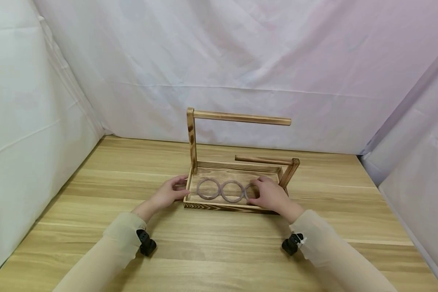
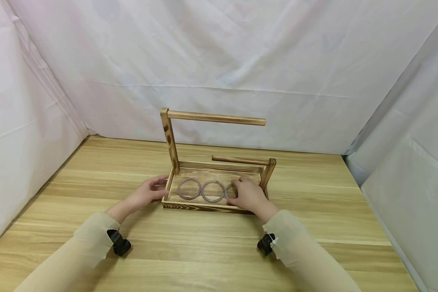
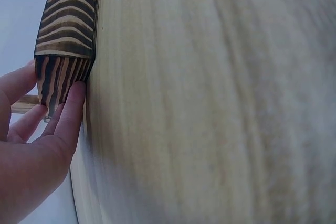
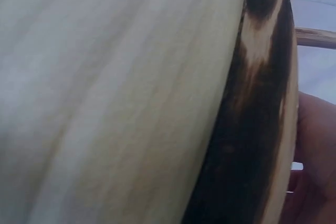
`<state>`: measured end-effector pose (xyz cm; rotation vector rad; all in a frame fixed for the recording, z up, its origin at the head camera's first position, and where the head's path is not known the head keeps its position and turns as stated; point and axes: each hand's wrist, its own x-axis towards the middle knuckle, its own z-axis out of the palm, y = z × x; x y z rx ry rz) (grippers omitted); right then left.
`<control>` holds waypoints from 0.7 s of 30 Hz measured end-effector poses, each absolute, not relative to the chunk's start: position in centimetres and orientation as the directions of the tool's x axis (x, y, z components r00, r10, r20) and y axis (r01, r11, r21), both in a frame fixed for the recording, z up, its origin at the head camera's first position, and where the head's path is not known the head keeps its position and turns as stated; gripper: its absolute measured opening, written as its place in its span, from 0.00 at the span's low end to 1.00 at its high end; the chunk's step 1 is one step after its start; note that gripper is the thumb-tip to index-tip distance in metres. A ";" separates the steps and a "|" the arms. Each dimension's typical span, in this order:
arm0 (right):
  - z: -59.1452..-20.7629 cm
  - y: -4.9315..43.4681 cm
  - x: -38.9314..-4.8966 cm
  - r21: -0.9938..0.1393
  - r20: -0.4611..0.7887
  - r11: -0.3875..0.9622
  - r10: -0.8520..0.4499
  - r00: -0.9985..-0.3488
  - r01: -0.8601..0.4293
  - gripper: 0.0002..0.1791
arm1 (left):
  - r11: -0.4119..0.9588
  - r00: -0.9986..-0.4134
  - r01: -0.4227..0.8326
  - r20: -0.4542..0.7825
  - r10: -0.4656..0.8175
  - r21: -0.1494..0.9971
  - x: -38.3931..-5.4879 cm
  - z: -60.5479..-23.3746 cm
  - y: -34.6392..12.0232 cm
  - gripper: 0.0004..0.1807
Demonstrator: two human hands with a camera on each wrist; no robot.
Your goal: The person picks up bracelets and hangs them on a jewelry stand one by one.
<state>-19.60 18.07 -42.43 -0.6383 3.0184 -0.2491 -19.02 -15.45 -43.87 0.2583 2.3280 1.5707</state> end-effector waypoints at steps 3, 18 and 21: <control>-42.1 17.8 -19.7 -0.159 -0.037 0.900 -0.417 -0.908 -0.407 0.35 | 0.378 -0.931 -0.025 -0.159 0.328 0.925 -19.0 -43.8 -15.4 0.32; -42.0 17.4 -19.9 -0.175 -0.028 0.895 -0.422 -0.906 -0.411 0.31 | 0.385 -0.934 -0.026 -0.160 0.320 0.922 -19.0 -43.8 -15.3 0.32; -41.8 17.5 -19.7 -0.200 -0.030 0.895 -0.411 -0.911 -0.397 0.33 | 0.385 -0.933 -0.026 -0.161 0.322 0.922 -19.0 -43.9 -15.3 0.32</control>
